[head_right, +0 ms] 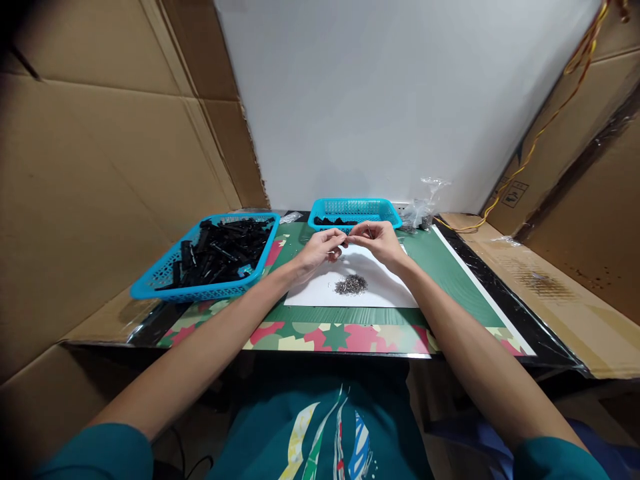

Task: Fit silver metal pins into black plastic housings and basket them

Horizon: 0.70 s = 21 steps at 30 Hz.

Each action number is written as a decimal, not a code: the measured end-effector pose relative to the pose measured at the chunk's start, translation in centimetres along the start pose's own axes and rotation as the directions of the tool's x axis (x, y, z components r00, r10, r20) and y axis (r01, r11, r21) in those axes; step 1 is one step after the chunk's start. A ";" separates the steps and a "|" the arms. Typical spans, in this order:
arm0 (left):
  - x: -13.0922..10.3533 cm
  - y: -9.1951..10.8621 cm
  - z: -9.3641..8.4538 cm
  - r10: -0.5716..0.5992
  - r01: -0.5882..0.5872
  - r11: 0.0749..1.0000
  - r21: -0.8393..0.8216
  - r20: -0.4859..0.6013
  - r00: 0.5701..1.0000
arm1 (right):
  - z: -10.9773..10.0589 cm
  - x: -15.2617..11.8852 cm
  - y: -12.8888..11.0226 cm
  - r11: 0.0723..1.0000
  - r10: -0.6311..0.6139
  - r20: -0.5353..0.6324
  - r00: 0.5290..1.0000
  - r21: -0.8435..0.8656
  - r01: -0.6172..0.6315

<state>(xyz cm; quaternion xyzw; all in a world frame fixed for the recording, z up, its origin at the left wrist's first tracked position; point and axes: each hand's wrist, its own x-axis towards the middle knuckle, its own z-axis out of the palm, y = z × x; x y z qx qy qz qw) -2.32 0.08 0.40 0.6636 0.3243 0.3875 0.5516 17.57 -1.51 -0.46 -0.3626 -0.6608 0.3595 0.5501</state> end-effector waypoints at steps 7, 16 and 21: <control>0.7 0.0 -1.2 0.241 -0.181 0.907 0.381 -0.116 0.963 | -0.5 0.1 0.6 0.929 0.161 0.123 0.979 -0.354 -0.108; 1.0 -0.5 -2.4 0.263 -0.038 0.862 0.506 -0.381 0.886 | 0.2 0.4 0.8 0.850 0.100 0.124 0.987 -0.526 -0.020; 1.1 -0.3 -2.5 0.256 -0.060 0.881 0.470 -0.366 0.895 | -3.0 0.4 0.1 0.845 0.069 -0.053 0.996 -0.528 -0.087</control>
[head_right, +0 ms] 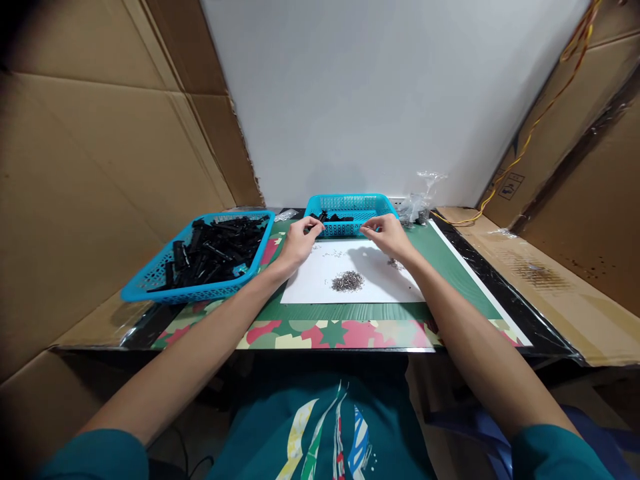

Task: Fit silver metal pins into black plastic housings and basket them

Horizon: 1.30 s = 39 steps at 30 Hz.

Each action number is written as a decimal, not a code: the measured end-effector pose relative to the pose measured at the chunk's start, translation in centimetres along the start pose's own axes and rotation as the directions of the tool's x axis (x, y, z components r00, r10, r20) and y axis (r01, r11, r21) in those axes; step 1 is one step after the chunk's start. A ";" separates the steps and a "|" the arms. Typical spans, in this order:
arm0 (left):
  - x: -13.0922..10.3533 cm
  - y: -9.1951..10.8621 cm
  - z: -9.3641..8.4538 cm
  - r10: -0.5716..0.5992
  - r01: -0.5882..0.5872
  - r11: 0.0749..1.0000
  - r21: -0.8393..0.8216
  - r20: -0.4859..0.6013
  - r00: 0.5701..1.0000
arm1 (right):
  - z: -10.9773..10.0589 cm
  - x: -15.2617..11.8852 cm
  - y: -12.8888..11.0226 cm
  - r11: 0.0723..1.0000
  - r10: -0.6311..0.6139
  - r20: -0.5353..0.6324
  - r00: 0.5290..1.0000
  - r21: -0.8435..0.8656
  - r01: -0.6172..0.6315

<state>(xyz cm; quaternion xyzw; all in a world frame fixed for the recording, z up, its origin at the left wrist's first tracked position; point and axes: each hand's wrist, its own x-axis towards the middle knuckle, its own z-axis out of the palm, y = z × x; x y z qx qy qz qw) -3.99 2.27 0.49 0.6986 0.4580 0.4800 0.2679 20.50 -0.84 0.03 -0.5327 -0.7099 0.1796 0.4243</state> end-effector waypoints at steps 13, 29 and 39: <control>-1.5 0.6 1.3 0.122 -0.123 0.992 0.008 0.095 0.988 | -1.7 -1.6 -0.5 0.999 -0.046 0.594 0.803 0.018 0.044; -2.0 1.1 1.3 0.130 -0.129 0.992 -0.015 0.180 0.975 | -1.3 -1.9 -1.8 0.994 -0.097 0.654 0.750 0.103 0.039; -2.0 0.7 1.4 0.190 -0.175 0.981 -0.084 0.243 0.951 | -2.4 -2.0 -1.4 0.976 -0.043 0.662 0.748 0.188 -0.110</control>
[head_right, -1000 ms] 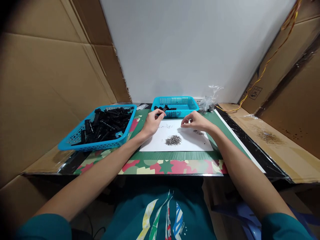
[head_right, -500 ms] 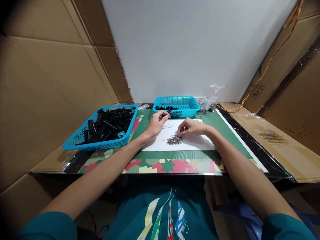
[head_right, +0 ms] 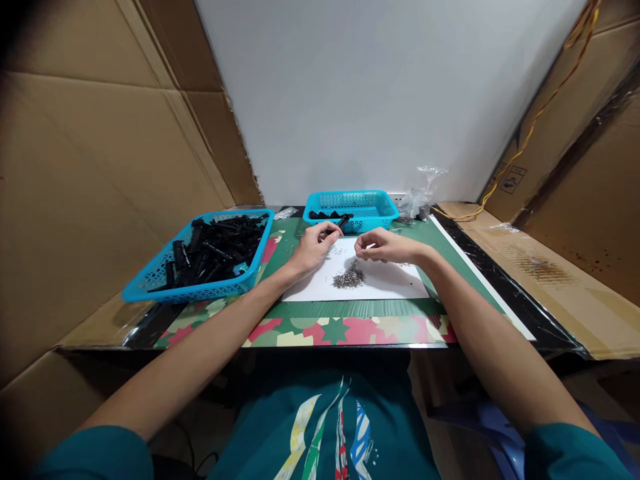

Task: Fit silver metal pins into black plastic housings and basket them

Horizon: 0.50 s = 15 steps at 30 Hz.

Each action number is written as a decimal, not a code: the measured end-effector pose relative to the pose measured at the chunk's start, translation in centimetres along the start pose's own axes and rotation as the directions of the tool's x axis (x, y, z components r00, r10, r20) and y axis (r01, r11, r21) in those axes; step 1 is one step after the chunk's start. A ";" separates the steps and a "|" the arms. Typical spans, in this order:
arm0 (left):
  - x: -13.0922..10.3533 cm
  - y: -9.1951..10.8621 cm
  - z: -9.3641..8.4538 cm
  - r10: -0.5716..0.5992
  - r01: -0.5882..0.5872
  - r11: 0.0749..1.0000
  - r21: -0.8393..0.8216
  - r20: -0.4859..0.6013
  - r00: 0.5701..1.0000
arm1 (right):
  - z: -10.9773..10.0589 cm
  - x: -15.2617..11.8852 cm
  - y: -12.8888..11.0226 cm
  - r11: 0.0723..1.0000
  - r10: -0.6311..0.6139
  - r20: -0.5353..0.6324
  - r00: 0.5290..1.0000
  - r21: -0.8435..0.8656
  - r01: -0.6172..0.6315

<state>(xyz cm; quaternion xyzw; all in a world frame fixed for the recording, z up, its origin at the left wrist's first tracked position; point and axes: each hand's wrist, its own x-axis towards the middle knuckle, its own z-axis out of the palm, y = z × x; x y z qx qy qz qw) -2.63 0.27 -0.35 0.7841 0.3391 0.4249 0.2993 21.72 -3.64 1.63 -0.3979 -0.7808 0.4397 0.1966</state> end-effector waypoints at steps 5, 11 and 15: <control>-0.2 0.3 0.2 0.003 0.003 0.998 -0.057 0.090 0.996 | 0.2 0.4 0.1 0.997 -0.075 -0.040 0.996 -0.003 0.075; -0.2 0.2 0.2 0.002 0.003 0.998 -0.058 0.090 0.996 | 0.2 0.6 0.2 0.967 -0.087 0.004 0.996 -0.240 0.086; -0.1 0.0 0.2 0.000 0.004 0.999 -0.052 0.084 0.996 | 0.5 0.8 0.3 0.926 -0.034 0.001 0.999 -0.377 0.032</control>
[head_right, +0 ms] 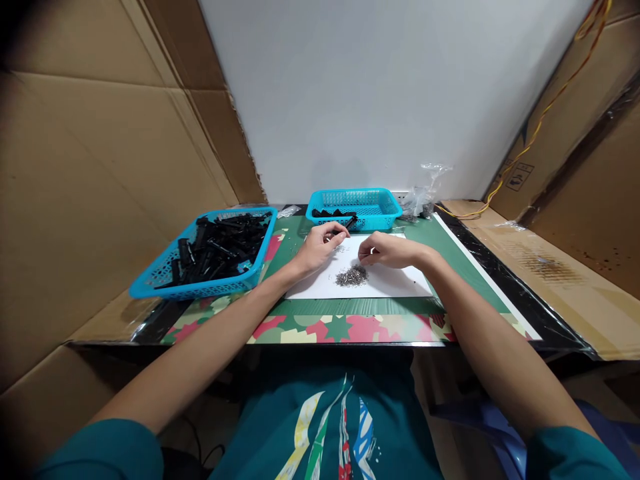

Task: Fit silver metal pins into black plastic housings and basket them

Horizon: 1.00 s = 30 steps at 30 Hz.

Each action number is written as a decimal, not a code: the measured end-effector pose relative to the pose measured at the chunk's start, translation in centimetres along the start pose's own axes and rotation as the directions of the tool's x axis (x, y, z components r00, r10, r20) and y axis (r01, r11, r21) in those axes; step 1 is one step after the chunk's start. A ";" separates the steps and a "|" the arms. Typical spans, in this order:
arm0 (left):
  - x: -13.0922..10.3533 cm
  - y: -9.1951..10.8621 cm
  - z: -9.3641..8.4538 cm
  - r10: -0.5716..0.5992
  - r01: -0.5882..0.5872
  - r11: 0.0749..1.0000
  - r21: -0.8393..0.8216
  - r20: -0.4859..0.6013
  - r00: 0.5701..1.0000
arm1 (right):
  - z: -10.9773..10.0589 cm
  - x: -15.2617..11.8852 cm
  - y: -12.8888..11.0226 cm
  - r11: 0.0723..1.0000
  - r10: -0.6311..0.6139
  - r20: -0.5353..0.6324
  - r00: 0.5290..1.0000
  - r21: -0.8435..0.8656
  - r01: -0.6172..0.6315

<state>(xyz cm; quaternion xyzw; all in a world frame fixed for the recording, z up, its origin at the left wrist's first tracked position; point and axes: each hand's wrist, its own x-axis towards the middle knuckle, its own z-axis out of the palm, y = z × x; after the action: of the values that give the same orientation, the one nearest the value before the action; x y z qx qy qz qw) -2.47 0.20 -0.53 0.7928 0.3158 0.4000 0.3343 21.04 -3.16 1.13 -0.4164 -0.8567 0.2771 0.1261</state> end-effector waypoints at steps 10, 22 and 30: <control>0.1 0.4 0.0 0.053 -0.052 0.999 0.016 -0.068 0.996 | -1.0 -0.8 -0.3 0.998 -0.051 0.101 0.994 0.035 0.048; 0.2 0.2 0.1 0.078 -0.076 0.997 0.029 -0.083 0.993 | -0.5 -0.1 0.1 0.998 -0.012 0.065 0.998 0.059 0.008; 0.8 0.3 -0.3 0.101 -0.099 0.995 0.031 -0.095 0.990 | -1.4 -0.3 0.3 0.997 -0.055 0.131 0.990 0.053 0.048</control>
<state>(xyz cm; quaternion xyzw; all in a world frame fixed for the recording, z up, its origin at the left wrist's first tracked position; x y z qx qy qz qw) -2.26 0.68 0.20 0.7917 0.2967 0.4500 0.2876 22.09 -2.74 2.12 -0.3717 -0.8665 0.3218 0.0865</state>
